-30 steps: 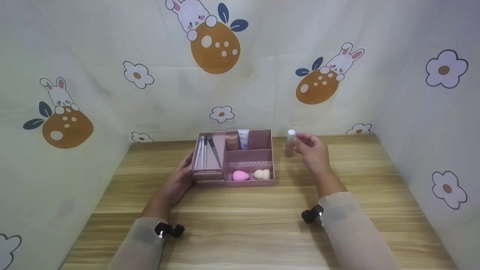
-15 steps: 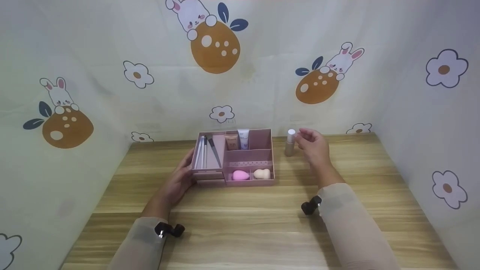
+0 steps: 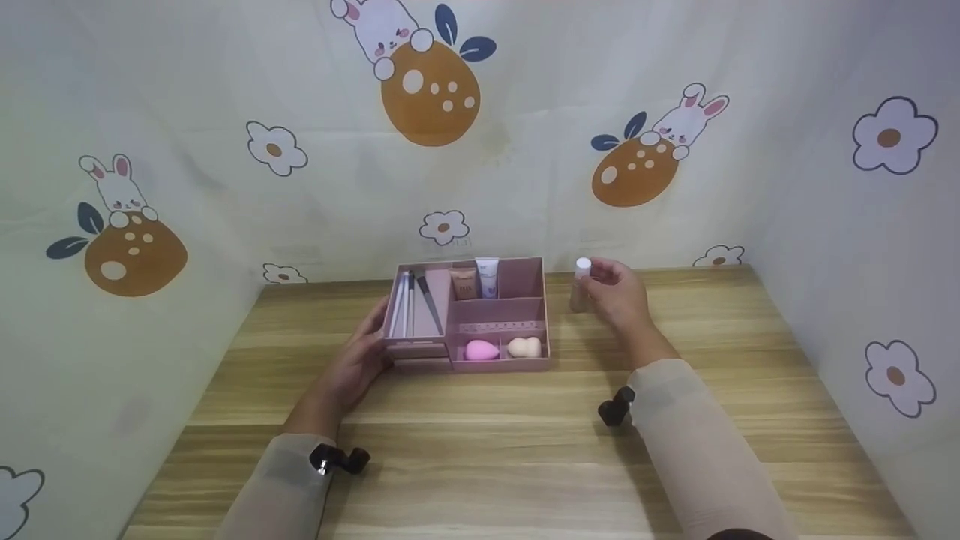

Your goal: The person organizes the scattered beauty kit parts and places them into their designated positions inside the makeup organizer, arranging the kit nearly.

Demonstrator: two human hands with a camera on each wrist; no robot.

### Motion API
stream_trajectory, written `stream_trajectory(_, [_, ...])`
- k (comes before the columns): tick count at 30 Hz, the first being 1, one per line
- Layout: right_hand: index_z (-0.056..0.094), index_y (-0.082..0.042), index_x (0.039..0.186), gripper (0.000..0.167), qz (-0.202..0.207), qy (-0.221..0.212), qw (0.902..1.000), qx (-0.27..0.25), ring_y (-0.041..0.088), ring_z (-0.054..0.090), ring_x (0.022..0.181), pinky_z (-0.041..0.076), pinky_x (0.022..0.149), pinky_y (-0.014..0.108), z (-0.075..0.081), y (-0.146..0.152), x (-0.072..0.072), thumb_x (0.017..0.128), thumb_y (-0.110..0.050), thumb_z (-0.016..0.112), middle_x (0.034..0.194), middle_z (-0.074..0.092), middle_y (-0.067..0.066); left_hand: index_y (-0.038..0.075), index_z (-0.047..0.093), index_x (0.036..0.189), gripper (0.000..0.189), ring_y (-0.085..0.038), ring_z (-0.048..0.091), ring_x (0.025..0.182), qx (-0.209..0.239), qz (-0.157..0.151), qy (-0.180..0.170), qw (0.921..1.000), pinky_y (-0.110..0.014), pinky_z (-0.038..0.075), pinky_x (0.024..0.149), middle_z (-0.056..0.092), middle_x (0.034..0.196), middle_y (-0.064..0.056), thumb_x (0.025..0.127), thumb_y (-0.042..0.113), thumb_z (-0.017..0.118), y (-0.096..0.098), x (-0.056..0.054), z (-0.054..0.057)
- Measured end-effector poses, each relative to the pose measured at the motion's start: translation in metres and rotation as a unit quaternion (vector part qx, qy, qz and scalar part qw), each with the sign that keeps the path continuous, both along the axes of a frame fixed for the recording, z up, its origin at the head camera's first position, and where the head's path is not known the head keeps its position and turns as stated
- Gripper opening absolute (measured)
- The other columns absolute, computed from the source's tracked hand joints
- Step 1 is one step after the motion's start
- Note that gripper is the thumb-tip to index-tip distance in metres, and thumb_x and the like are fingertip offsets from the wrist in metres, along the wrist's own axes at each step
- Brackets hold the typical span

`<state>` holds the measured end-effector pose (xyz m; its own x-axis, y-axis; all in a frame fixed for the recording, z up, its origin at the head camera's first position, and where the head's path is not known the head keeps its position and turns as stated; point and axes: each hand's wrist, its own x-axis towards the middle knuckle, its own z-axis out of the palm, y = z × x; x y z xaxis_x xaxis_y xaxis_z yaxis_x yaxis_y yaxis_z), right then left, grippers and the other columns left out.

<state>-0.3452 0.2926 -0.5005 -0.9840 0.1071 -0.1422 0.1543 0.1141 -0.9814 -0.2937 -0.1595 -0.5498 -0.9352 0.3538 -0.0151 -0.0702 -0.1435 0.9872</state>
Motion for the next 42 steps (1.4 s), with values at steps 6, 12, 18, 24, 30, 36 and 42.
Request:
stream_trajectory(6, [0.056,-0.006,0.149,0.06,-0.017,0.021,0.9991,0.032,0.009,0.06,0.115,0.058,0.093,0.017,-0.016,0.001,-0.009,0.099,-0.033,0.077,0.125,0.062,-0.005,0.047,0.035,0.164,0.06,-0.027,0.034,0.163,0.006,0.002,-0.004,1.0,-0.05,0.03,0.134,0.022,0.179,0.009,0.109,0.036,0.054,0.0,-0.001,-0.002])
stream_trajectory(12, [0.057,-0.011,0.148,0.061,-0.023,0.014,0.9989,0.039,0.014,0.06,0.121,0.058,0.099,0.024,-0.019,-0.001,-0.009,0.098,-0.039,0.079,0.132,0.062,-0.001,0.045,0.035,0.165,0.059,-0.027,0.03,0.164,0.007,0.004,-0.004,1.0,-0.05,0.028,0.135,0.021,0.18,0.007,0.11,0.035,0.053,0.002,0.0,-0.001])
stream_trajectory(18, [0.056,-0.016,0.149,0.063,-0.027,-0.002,0.9991,0.031,0.02,0.057,0.129,0.055,0.109,0.034,-0.018,-0.003,-0.008,0.097,-0.043,0.079,0.138,0.059,0.001,0.046,0.035,0.165,0.06,-0.027,0.033,0.163,0.009,0.007,-0.011,0.9999,-0.05,0.029,0.134,0.021,0.18,0.009,0.109,0.037,0.055,0.002,0.001,-0.001])
stream_trajectory(24, [0.056,-0.014,0.149,0.06,-0.025,0.012,0.9995,0.016,0.017,0.056,0.13,0.051,0.114,0.036,-0.011,-0.001,-0.003,0.099,-0.039,0.077,0.138,0.059,0.0,0.045,0.034,0.166,0.061,-0.028,0.034,0.163,0.01,0.007,-0.013,0.9998,-0.051,0.03,0.134,0.02,0.18,0.008,0.109,0.037,0.055,0.002,0.001,0.0])
stream_trajectory(30, [0.056,-0.013,0.152,0.062,-0.022,0.028,0.9991,-0.02,0.014,0.056,0.13,0.046,0.122,0.041,-0.002,0.002,0.006,0.099,-0.034,0.078,0.147,0.06,0.005,0.045,0.035,0.165,0.06,-0.026,0.037,0.161,0.017,0.005,-0.014,0.9998,-0.049,0.032,0.133,0.023,0.179,0.009,0.109,0.035,0.054,0.001,-0.001,-0.001])
stream_trajectory(36, [0.061,-0.002,0.142,0.056,-0.021,0.081,0.9964,-0.012,0.008,0.064,0.111,0.059,0.097,0.021,0.0,0.002,0.01,0.097,-0.028,0.081,0.116,0.068,-0.008,0.047,0.034,0.165,0.06,-0.026,0.039,0.16,-0.006,0.007,0.001,1.0,-0.049,0.036,0.131,0.022,0.179,0.009,0.109,0.035,0.053,0.0,-0.001,-0.001])
stream_trajectory(42, [0.066,-0.003,0.134,0.049,-0.032,0.112,0.9927,-0.031,0.01,0.065,0.106,0.06,0.089,0.017,0.009,-0.006,0.014,0.095,-0.026,0.083,0.11,0.069,-0.008,0.047,0.033,0.165,0.062,-0.027,0.038,0.161,-0.008,0.004,0.001,1.0,-0.049,0.035,0.132,0.02,0.18,0.009,0.108,0.036,0.054,-0.001,0.0,-0.001])
